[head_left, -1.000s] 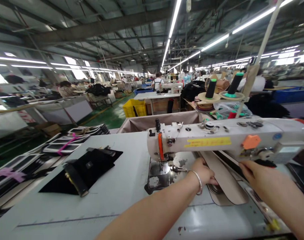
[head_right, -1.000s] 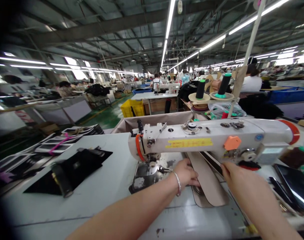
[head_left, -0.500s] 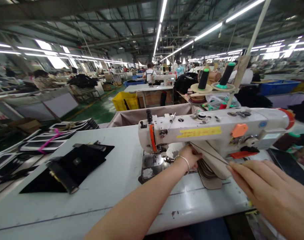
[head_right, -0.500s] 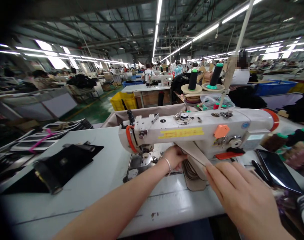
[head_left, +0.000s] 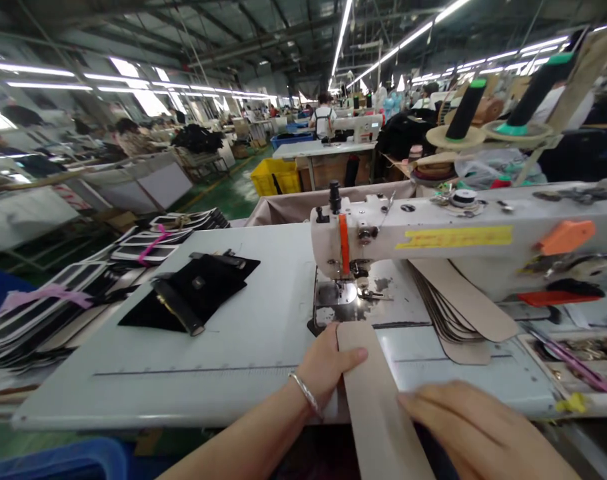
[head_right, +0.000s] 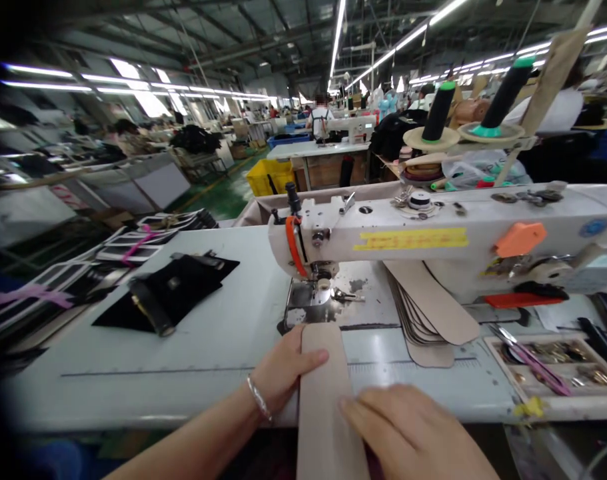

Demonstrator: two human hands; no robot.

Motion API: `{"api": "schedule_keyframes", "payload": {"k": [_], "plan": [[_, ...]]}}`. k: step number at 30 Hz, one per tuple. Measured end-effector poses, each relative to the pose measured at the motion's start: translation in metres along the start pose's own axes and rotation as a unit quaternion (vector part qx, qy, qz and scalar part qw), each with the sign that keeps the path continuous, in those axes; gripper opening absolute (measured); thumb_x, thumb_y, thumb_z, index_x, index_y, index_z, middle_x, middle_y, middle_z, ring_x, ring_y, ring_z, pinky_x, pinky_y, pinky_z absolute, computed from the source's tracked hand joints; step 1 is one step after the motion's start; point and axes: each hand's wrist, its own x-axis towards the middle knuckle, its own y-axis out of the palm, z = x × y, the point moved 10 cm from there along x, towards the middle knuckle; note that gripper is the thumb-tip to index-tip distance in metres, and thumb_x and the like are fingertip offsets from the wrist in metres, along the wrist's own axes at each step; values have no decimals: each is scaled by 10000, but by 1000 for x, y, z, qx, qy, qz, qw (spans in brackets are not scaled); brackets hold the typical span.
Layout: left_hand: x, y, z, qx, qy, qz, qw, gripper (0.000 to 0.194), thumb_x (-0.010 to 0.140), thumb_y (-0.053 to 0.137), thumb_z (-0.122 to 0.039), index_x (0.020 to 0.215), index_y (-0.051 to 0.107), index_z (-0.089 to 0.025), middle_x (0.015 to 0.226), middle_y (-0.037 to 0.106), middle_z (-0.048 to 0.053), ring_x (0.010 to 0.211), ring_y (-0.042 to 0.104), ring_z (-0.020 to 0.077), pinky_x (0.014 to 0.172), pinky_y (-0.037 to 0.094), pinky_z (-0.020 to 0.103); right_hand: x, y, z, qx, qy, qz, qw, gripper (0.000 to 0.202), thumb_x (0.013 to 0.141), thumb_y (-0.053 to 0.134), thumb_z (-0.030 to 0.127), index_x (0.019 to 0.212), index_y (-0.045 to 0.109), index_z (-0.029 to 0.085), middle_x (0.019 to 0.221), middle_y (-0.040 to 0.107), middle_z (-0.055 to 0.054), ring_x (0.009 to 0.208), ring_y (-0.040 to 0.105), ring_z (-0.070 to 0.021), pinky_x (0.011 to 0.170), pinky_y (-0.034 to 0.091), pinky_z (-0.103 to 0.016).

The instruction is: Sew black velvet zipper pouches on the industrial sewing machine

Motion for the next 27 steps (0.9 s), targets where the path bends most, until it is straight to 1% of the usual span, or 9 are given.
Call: {"api": "schedule_keyframes", "payload": {"k": [3,5,7,9,11,13,15,20,27], "plan": [[3,-33,-25,170,62,-49,982,655,770,771,-267,1340,490,-106,1221,649,150,1096,651,291,997,529,472,34,45,-34,-24,4,63,998,713,852,403,-18,1509,460,251,1515,531,-106,1274,615,-241,969,596,-408],[4,-47,-52,311,140,-84,936,708,828,730,-246,1456,423,-133,1335,584,156,1234,586,306,1117,447,527,54,75,-42,-3,-28,91,995,639,880,470,8,1479,499,227,1523,521,-118,1308,587,-260,1018,569,-435],[5,-54,-73,435,206,-87,872,568,911,661,-265,1444,499,-157,1386,537,164,1285,548,321,1155,406,566,70,93,-49,8,-46,97,994,530,913,528,53,1417,564,213,1469,577,-115,1303,589,-277,1056,540,-478],[7,-57,-80,519,245,-39,818,375,978,563,-245,1340,632,-178,1418,522,160,1310,536,318,1161,414,561,82,98,-57,14,-42,87,995,482,926,547,68,1383,594,215,1418,617,-112,1285,600,-279,1070,521,-516],[9,-57,-77,549,265,49,791,346,991,528,-197,1303,678,-217,1494,502,122,1385,494,286,1197,399,510,88,97,-64,29,-32,72,996,468,925,552,67,1363,610,224,1387,638,-110,1260,615,-266,1057,528,-517],[12,-58,-72,544,268,130,785,376,990,555,-195,1348,655,-258,1546,486,78,1438,459,248,1218,388,457,90,95,-71,45,-23,61,997,456,923,549,69,1343,627,231,1378,642,-108,1253,618,-255,1051,533,-504],[17,-61,-71,535,267,158,785,390,982,601,-217,1365,643,-274,1560,483,66,1447,456,239,1221,389,442,90,94,-76,59,-14,53,997,450,928,547,86,1342,632,242,1385,636,-108,1263,609,-256,1050,534,-502],[31,-54,-76,527,289,169,781,344,956,660,-202,1293,695,-256,1514,536,80,1423,486,237,1223,388,439,85,92,-89,87,28,39,995,449,960,510,126,1372,614,270,1402,623,-99,1283,584,-260,1054,523,-521],[34,-51,-72,498,298,161,798,359,977,628,-206,1330,662,-265,1555,493,62,1479,418,227,1246,352,470,83,96,-103,95,64,53,992,430,975,508,159,1366,619,299,1417,616,-82,1243,591,-262,1033,514,-533]]}}
